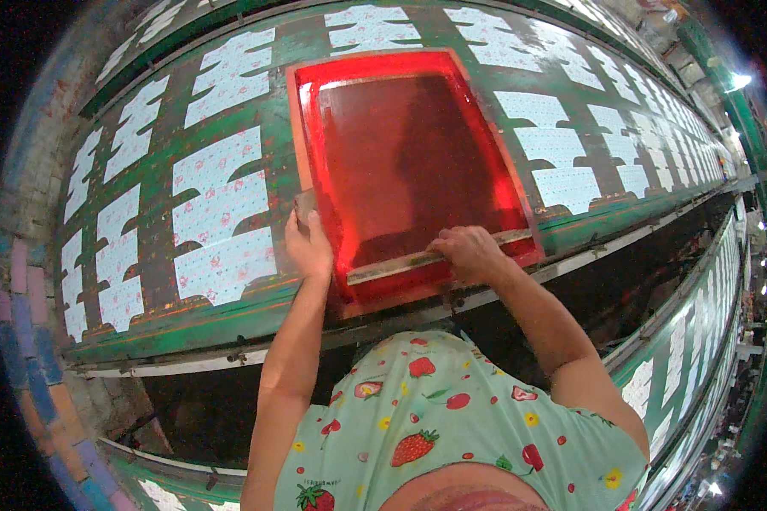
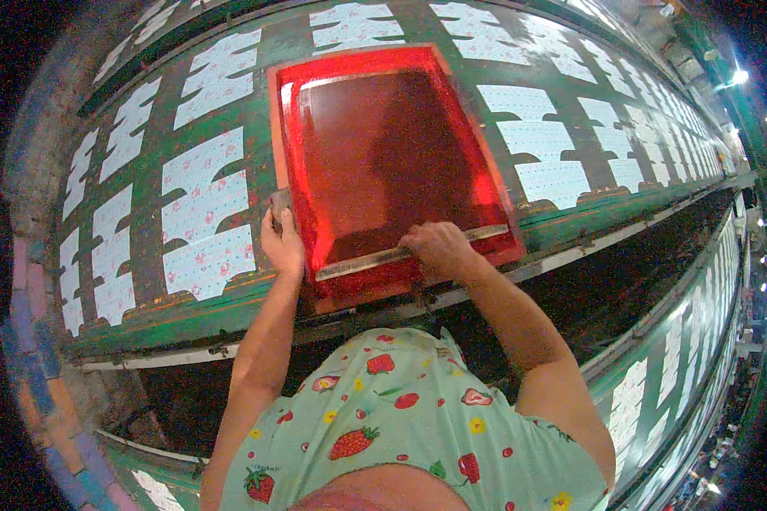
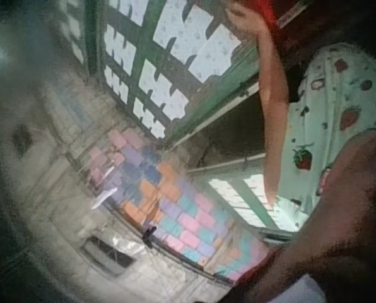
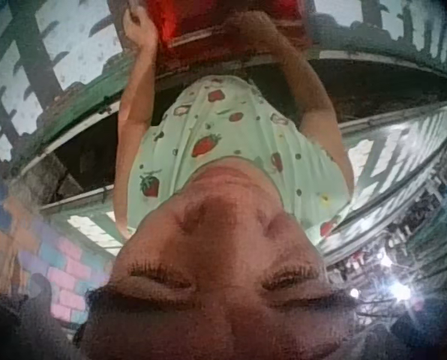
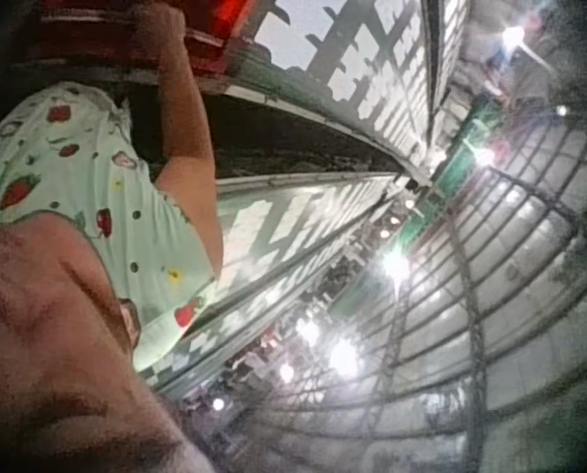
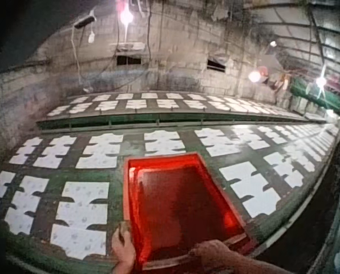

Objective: The person holds a red screen-printing frame and repeatedly uses a squeegee to pull red ink across the mesh onto white paper shapes arranged on a green conveyor. The person moves the frame along the conveyor and repeats the squeegee strokes multiple times.

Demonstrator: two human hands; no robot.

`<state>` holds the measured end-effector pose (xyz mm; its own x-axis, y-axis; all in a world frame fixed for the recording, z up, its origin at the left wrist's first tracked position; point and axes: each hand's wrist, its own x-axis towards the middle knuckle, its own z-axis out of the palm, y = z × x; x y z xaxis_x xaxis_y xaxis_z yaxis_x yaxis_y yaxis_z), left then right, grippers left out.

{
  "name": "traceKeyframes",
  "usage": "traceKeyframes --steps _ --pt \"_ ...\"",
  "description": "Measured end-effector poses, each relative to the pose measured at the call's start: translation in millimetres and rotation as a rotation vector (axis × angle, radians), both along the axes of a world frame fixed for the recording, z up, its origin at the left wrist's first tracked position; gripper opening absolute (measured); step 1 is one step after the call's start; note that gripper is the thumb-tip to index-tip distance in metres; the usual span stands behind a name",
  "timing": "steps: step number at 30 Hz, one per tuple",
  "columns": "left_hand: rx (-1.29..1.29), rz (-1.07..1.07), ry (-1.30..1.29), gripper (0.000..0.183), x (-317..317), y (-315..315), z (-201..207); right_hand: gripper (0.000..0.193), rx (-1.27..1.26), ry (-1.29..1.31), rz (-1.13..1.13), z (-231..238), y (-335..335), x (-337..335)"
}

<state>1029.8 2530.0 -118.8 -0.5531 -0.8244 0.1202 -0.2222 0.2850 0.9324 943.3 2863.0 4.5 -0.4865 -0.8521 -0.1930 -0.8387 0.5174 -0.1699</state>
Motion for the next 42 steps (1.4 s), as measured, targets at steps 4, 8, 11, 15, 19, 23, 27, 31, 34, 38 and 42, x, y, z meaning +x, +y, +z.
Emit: traceKeyframes --steps 4,8,11,15,19,23,27,31,34,38,42 --pt "-0.072 -0.013 -0.146 0.067 1 4 16 0.052 -0.014 0.022 0.015 -8 18 29" --pt "-0.110 0.020 -0.261 0.069 1 9 27 0.066 -0.228 -0.112 0.015 -14 33 48" --pt "-0.179 0.074 -0.256 0.055 0 12 31 0.061 -0.338 -0.083 0.057 -18 48 43" --pt "-0.188 0.026 -0.258 0.052 1 13 33 0.047 -0.535 -0.167 0.116 -20 87 19" --pt "-0.179 0.065 -0.284 0.054 3 15 30 0.034 -0.572 -0.061 -0.035 -22 155 -18" --pt "-0.101 0.096 -0.247 0.055 0 10 22 0.037 -0.746 0.021 -0.234 -44 203 -54" --pt "-0.123 0.112 -0.290 0.053 -1 6 17 0.052 -0.683 0.100 -0.388 -68 222 -82" --pt "-0.087 0.100 -0.224 0.047 -3 10 24 0.061 -0.598 0.032 -0.517 -76 207 -96" --pt "-0.024 0.103 -0.264 0.051 -4 15 34 0.065 -0.559 -0.023 -0.641 -71 191 -102" --pt "-0.075 0.102 -0.268 0.050 -2 16 35 0.069 -0.547 -0.050 -0.752 -71 178 -111" --pt "-0.117 0.093 -0.377 0.051 -1 8 26 0.070 -0.623 -0.047 -0.767 -77 175 -120"
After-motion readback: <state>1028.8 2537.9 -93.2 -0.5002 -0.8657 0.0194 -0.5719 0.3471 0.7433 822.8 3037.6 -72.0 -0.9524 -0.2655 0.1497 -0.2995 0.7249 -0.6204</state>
